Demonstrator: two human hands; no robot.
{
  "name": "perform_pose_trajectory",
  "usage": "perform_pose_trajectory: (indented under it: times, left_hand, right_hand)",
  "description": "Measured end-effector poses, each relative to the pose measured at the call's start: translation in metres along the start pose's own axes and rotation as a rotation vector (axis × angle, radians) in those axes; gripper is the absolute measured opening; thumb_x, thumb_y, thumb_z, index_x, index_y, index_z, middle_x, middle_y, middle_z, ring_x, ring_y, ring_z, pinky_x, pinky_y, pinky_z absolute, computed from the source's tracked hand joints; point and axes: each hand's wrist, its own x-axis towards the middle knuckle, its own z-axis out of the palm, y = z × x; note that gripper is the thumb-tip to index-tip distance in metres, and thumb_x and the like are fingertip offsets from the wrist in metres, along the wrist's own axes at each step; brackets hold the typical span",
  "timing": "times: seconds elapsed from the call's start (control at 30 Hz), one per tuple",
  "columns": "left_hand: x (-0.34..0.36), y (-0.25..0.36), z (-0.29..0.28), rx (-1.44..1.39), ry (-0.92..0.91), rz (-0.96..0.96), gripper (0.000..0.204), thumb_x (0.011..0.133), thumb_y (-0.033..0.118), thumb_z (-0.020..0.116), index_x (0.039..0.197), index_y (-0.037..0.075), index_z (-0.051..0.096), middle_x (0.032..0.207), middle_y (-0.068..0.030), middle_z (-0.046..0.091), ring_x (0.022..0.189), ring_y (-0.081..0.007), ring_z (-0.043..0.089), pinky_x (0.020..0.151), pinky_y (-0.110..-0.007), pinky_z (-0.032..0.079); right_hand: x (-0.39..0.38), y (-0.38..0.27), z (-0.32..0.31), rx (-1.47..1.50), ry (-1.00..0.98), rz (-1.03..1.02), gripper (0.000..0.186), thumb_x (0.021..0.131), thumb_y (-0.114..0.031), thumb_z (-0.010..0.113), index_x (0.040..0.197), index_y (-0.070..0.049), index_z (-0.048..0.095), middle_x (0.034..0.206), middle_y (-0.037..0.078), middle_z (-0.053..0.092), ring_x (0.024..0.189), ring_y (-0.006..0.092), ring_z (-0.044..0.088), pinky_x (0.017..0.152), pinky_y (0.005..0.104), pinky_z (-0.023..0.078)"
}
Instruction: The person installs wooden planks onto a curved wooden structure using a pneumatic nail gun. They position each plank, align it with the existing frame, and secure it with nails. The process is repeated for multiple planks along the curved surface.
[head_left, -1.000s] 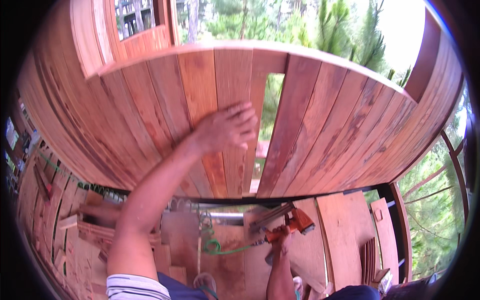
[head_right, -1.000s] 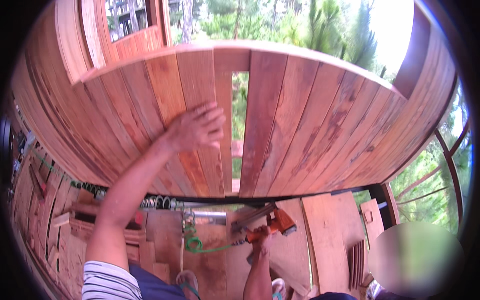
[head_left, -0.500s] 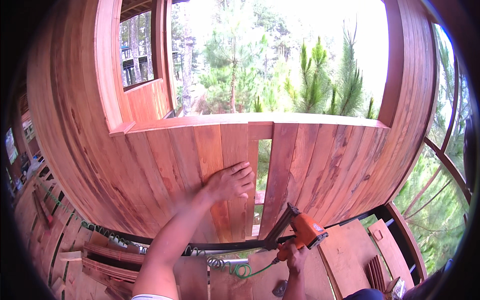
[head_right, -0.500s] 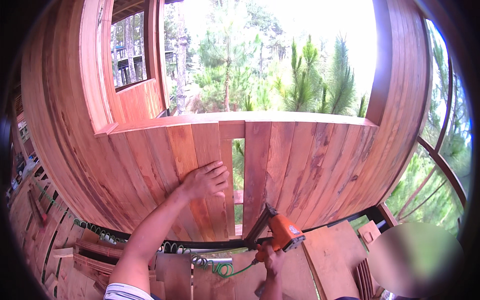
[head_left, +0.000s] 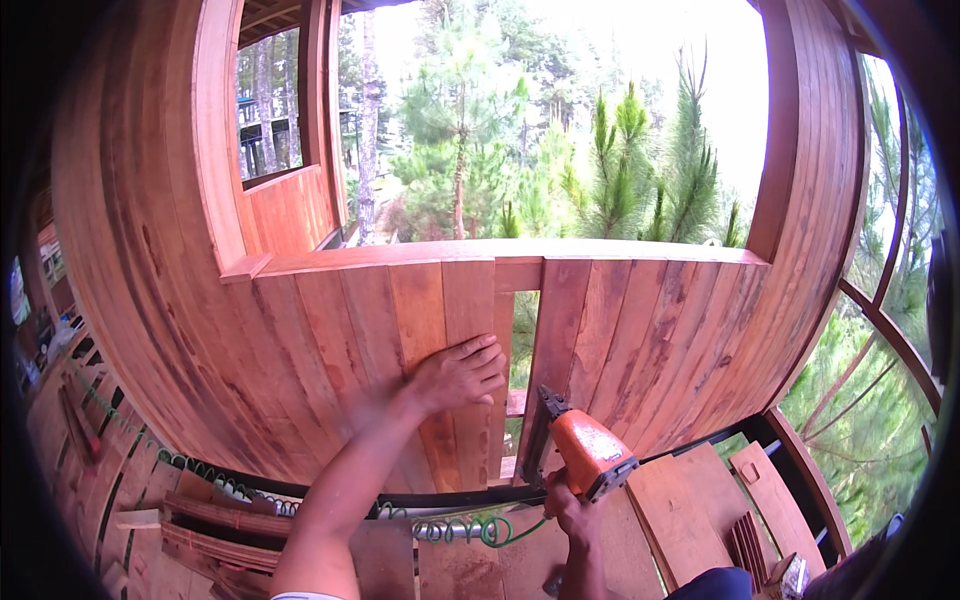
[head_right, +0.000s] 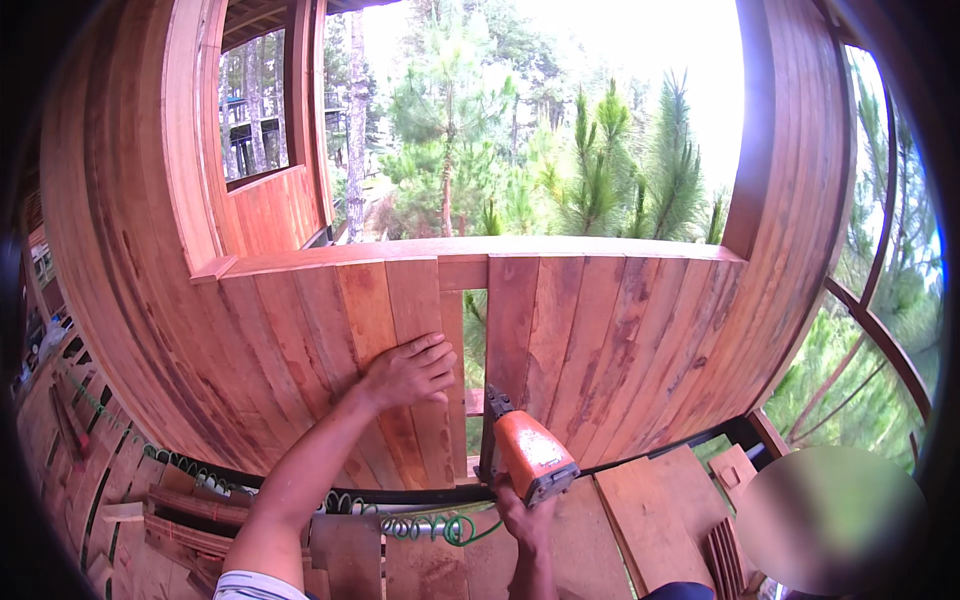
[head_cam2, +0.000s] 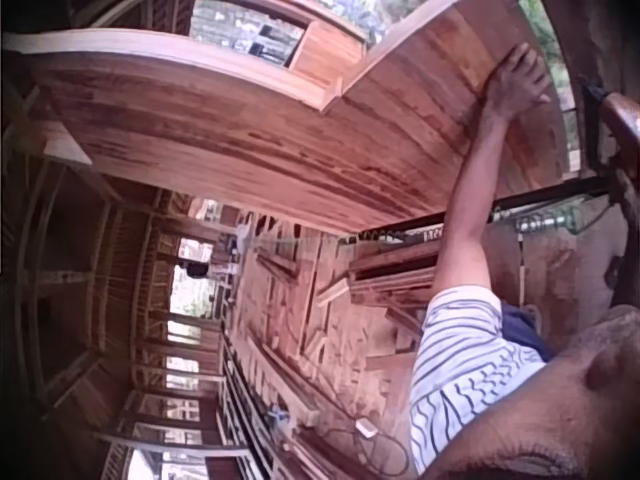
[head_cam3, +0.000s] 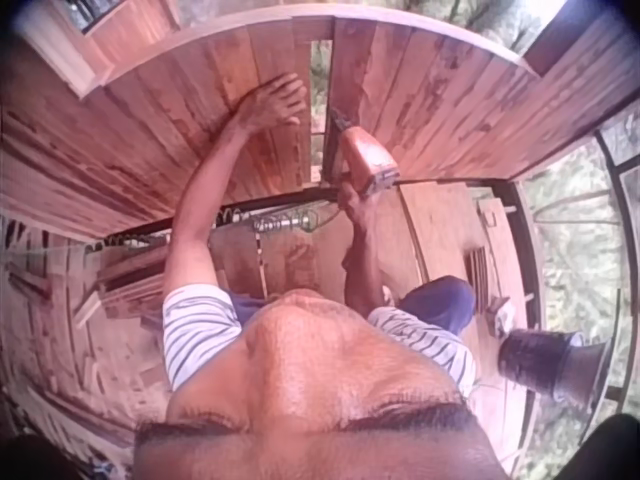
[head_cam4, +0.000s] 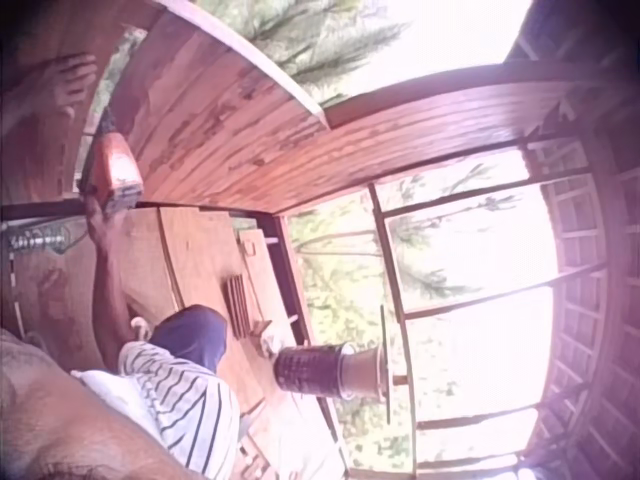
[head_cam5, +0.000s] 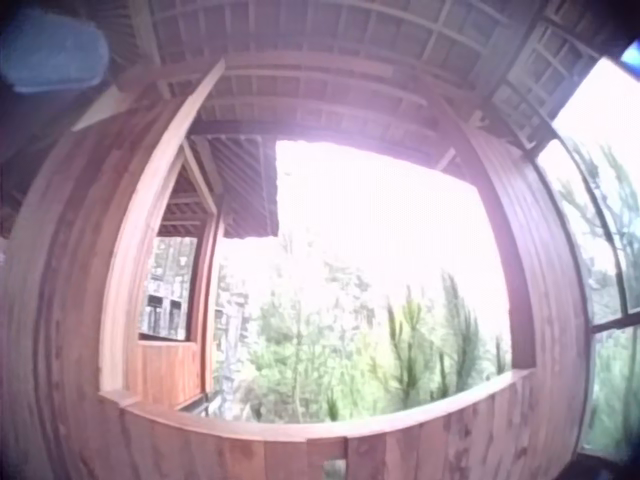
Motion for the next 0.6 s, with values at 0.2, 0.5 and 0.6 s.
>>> perform_pose_trajectory:
  times: [0.2,0.5,0.6]
  left_hand:
    - [-0.001,0.001,0.002,-0.015,-0.005,-0.009,0.043,0.072,0.049,0.068,0.095,0.014,0.059,0.117,-0.0026,0.056,0.126,-0.0201,0.046,0.121,-0.042,0.025]
    - [-0.001,0.003,0.001,0.018,-0.031,-0.02,0.05,0.068,0.05,0.07,0.101,0.014,0.059,0.116,-0.0019,0.055,0.127,-0.0198,0.045,0.122,-0.041,0.022]
    - [0.002,-0.003,-0.01,-0.002,-0.099,0.007,0.053,0.066,0.048,0.072,0.104,0.014,0.058,0.116,-0.0017,0.054,0.126,-0.0202,0.045,0.123,-0.041,0.02]
  right_hand:
    - [0.001,-0.009,-0.008,0.021,-0.006,0.066,0.013,0.083,-0.003,0.065,0.095,-0.001,0.061,0.082,0.002,0.06,0.07,0.0111,0.057,0.061,0.0283,0.047]
    - [-0.002,-0.028,-0.001,0.088,0.018,0.104,0.01,0.083,-0.004,0.066,0.091,-0.003,0.059,0.074,0.001,0.057,0.056,0.0085,0.053,0.049,0.0268,0.043]
    - [-0.003,-0.022,-0.004,0.065,0.014,0.099,0.013,0.083,-0.004,0.066,0.093,-0.003,0.059,0.076,0.001,0.057,0.058,0.0087,0.053,0.051,0.0267,0.043]
